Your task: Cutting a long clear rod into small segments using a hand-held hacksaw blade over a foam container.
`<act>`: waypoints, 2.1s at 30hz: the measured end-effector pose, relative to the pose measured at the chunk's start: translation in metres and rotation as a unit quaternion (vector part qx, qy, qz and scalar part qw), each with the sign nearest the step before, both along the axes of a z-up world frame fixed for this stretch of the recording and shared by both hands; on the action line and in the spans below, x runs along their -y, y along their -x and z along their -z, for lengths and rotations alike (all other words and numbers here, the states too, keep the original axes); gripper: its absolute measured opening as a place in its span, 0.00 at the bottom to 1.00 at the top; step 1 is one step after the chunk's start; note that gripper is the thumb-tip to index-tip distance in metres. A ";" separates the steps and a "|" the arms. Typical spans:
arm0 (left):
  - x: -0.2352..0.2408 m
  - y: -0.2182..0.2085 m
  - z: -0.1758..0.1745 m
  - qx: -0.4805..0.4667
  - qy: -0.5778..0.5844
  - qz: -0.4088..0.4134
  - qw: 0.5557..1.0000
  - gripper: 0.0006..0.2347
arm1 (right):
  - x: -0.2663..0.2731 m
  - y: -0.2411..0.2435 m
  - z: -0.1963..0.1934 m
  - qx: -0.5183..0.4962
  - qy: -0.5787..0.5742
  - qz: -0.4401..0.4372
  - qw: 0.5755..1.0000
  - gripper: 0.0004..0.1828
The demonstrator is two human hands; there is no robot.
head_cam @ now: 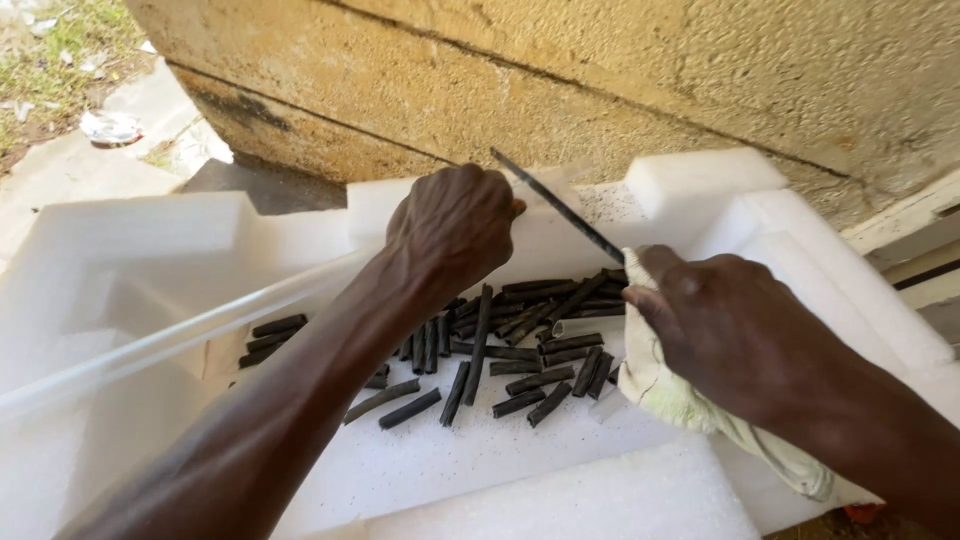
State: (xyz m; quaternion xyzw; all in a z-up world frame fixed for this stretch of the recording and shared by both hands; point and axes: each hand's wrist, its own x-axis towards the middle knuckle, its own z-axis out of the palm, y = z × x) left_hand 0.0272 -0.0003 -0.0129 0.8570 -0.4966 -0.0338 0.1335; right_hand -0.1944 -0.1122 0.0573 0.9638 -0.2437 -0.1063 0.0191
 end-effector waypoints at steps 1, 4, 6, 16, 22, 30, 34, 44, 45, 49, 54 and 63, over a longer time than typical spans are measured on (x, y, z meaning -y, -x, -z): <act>0.002 0.000 0.004 -0.005 -0.001 0.003 1.000 0.21 | 0.000 -0.004 0.000 -0.005 -0.001 0.003 1.000 0.15; -0.003 0.008 0.010 0.084 0.006 0.015 0.996 0.21 | 0.004 -0.036 0.012 0.004 -0.021 -0.017 1.000 0.13; 0.000 0.029 0.002 0.075 0.049 0.079 0.993 0.09 | 0.015 -0.067 0.026 0.088 -0.022 -0.070 0.993 0.21; -0.004 0.014 -0.009 0.027 0.035 0.059 0.997 0.09 | 0.008 -0.012 0.040 0.095 0.010 -0.031 0.995 0.18; 0.000 0.028 0.000 0.063 0.012 0.048 0.997 0.06 | 0.026 -0.052 0.055 0.148 0.023 -0.092 0.984 0.17; -0.016 0.028 -0.043 -0.026 0.066 0.009 0.997 0.07 | 0.006 -0.046 0.031 0.178 0.015 -0.069 0.982 0.19; -0.016 0.006 -0.016 0.077 0.092 0.019 0.993 0.11 | -0.005 -0.064 0.026 0.142 0.011 -0.078 0.987 0.21; -0.009 0.000 0.002 0.078 0.024 -0.004 0.997 0.12 | -0.007 -0.031 0.038 0.084 0.017 -0.059 0.995 0.17; -0.001 0.000 0.000 0.067 0.023 -0.005 0.997 0.20 | 0.000 -0.026 0.031 0.095 0.016 -0.054 0.994 0.21; -0.003 -0.002 0.012 0.056 -0.003 -0.026 0.998 0.14 | 0.002 -0.049 0.020 0.017 -0.064 -0.009 0.998 0.13; -0.004 -0.009 0.018 0.137 0.017 0.045 0.989 0.09 | 0.008 -0.068 0.038 0.086 0.026 -0.076 0.993 0.18; 0.008 -0.012 0.032 0.130 0.061 0.060 0.988 0.08 | 0.002 -0.013 0.026 0.034 0.007 0.001 0.999 0.22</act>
